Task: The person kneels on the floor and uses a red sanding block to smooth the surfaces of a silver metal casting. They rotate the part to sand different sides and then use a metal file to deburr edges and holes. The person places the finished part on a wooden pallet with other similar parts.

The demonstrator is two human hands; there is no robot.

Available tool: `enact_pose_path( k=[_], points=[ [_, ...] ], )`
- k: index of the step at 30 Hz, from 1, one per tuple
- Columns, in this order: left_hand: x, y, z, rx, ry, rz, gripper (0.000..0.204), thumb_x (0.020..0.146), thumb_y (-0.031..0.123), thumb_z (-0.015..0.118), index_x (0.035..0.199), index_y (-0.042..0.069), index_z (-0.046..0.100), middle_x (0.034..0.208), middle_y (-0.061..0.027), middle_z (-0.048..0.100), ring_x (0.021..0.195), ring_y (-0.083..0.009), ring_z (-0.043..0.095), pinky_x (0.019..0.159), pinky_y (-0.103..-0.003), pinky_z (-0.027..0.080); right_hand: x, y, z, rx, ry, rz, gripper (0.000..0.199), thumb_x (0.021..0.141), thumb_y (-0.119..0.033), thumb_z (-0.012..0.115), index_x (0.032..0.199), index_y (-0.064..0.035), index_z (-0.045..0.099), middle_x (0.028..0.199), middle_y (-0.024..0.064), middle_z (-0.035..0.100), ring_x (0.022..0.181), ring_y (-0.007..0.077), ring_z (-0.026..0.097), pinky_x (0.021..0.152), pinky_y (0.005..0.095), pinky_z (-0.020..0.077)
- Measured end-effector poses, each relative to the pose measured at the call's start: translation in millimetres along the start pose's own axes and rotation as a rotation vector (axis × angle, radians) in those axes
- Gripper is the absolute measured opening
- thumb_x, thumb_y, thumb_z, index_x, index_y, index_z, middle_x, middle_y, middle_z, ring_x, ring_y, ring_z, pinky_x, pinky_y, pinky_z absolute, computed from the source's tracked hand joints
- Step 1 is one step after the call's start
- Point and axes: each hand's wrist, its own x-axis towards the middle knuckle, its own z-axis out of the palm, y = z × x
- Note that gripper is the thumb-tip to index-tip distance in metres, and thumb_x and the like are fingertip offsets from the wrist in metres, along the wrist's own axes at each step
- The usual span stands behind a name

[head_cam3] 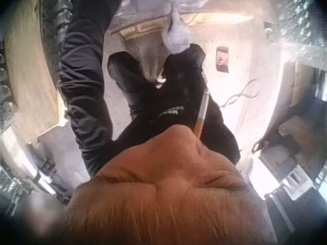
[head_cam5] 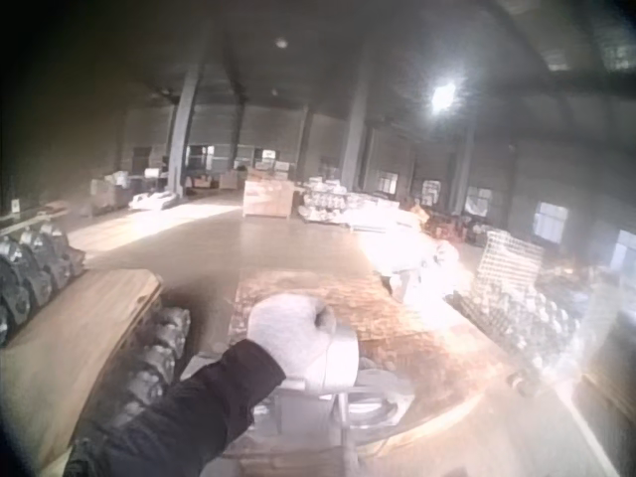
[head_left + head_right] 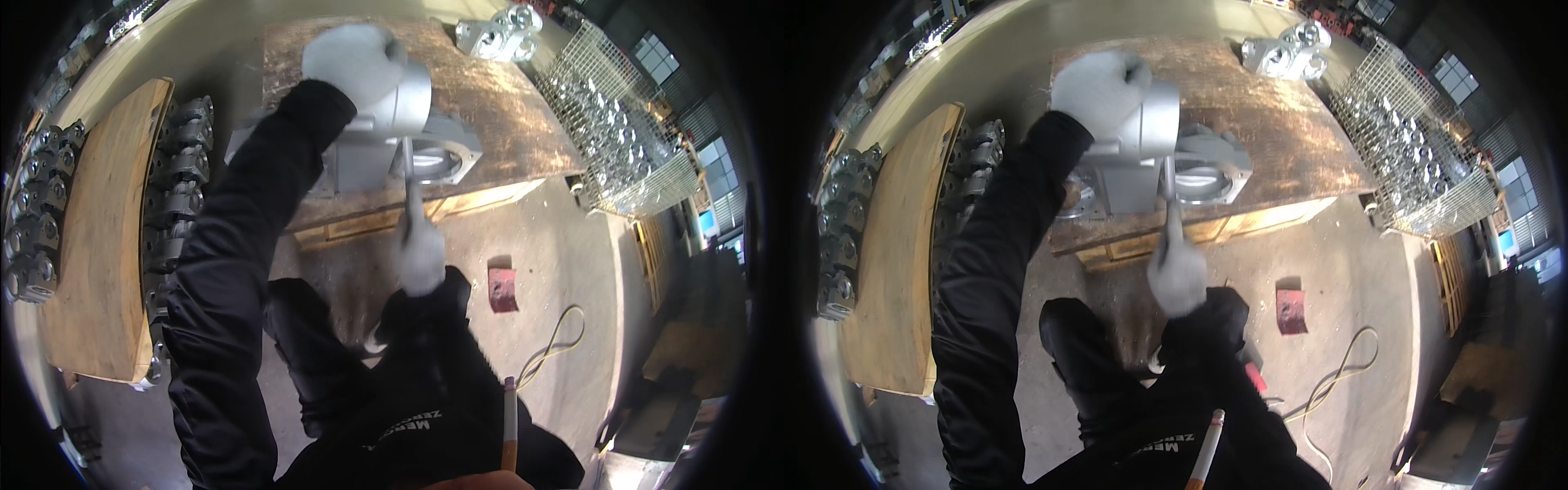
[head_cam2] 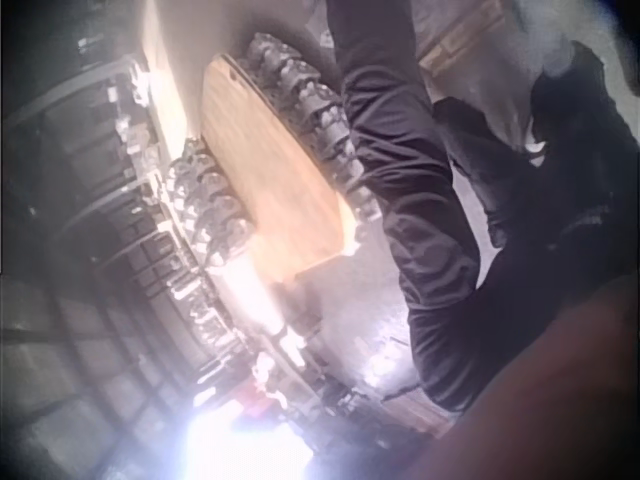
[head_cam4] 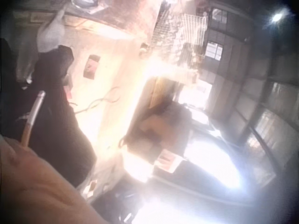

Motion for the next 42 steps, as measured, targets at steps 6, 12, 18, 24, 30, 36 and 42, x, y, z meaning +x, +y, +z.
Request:
enact_pose_path(
  k=[6,12,18,24,30,36,42],
  points=[
    [-1,1,-2,-0.070,-0.064,-0.044,0.037,0.099,0.039,0.055,0.096,0.012,0.080,0.089,-0.0133,0.076,0.090,-0.0353,0.074,0.084,-0.048,0.059,22,23,-1,-0.023,0.229,-0.205,0.077,0.095,-0.002,0.061,0.166,-0.0116,0.035,0.064,0.0194,0.063,0.059,0.0360,0.068,0.059,0.0462,0.0558],
    [-4,3,-5,-0.024,-0.069,-0.029,0.039,0.099,0.041,0.056,0.098,0.011,0.080,0.089,-0.0131,0.078,0.088,-0.0328,0.075,0.084,-0.047,0.060,14,28,-6,-0.127,0.295,-0.266,0.052,0.101,-0.005,0.059,0.152,0.0035,0.051,0.074,0.0226,0.068,0.060,0.0380,0.068,0.059,0.0431,0.0574],
    [0,0,-2,-0.008,-0.033,-0.016,0.038,0.099,0.041,0.057,0.098,0.011,0.081,0.085,-0.0129,0.077,0.083,-0.0331,0.075,0.081,-0.047,0.060,-2,4,-18,0.069,0.185,-0.104,0.051,0.107,-0.009,0.054,0.158,-0.0036,0.048,0.067,0.0223,0.067,0.052,0.0343,0.063,0.052,0.0463,0.0504],
    [-1,-4,8,-0.093,0.048,0.033,0.043,0.095,0.040,0.055,0.079,0.007,0.077,0.075,-0.0159,0.073,0.073,-0.0340,0.074,0.072,-0.049,0.060,30,5,-7,-0.052,0.240,-0.139,0.059,0.105,-0.012,0.057,0.162,-0.0057,0.040,0.072,0.0241,0.067,0.065,0.0403,0.069,0.058,0.0499,0.0543],
    [1,-4,5,-0.036,-0.017,0.015,0.039,0.099,0.041,0.058,0.091,0.009,0.079,0.086,-0.0133,0.076,0.083,-0.0348,0.074,0.078,-0.048,0.059,19,29,-9,-0.021,0.231,-0.144,0.056,0.108,-0.013,0.054,0.162,-0.0097,0.041,0.067,0.0228,0.066,0.054,0.0382,0.066,0.053,0.0489,0.0516],
    [-4,0,0,-0.022,-0.003,-0.007,0.039,0.099,0.042,0.058,0.098,0.010,0.080,0.089,-0.0134,0.076,0.087,-0.0344,0.074,0.081,-0.047,0.059,14,63,-4,-0.060,0.093,0.024,0.059,0.104,-0.011,0.054,0.161,-0.0022,0.040,0.070,0.0234,0.067,0.065,0.0387,0.070,0.059,0.0478,0.0551],
    [-3,3,-4,-0.019,-0.072,-0.019,0.040,0.100,0.044,0.058,0.109,0.012,0.080,0.100,-0.0124,0.078,0.096,-0.0341,0.074,0.086,-0.045,0.059,15,52,-13,0.001,0.243,-0.095,0.061,0.104,-0.010,0.056,0.163,-0.0057,0.039,0.066,0.0221,0.064,0.056,0.0343,0.067,0.052,0.0450,0.0527]
  ],
)
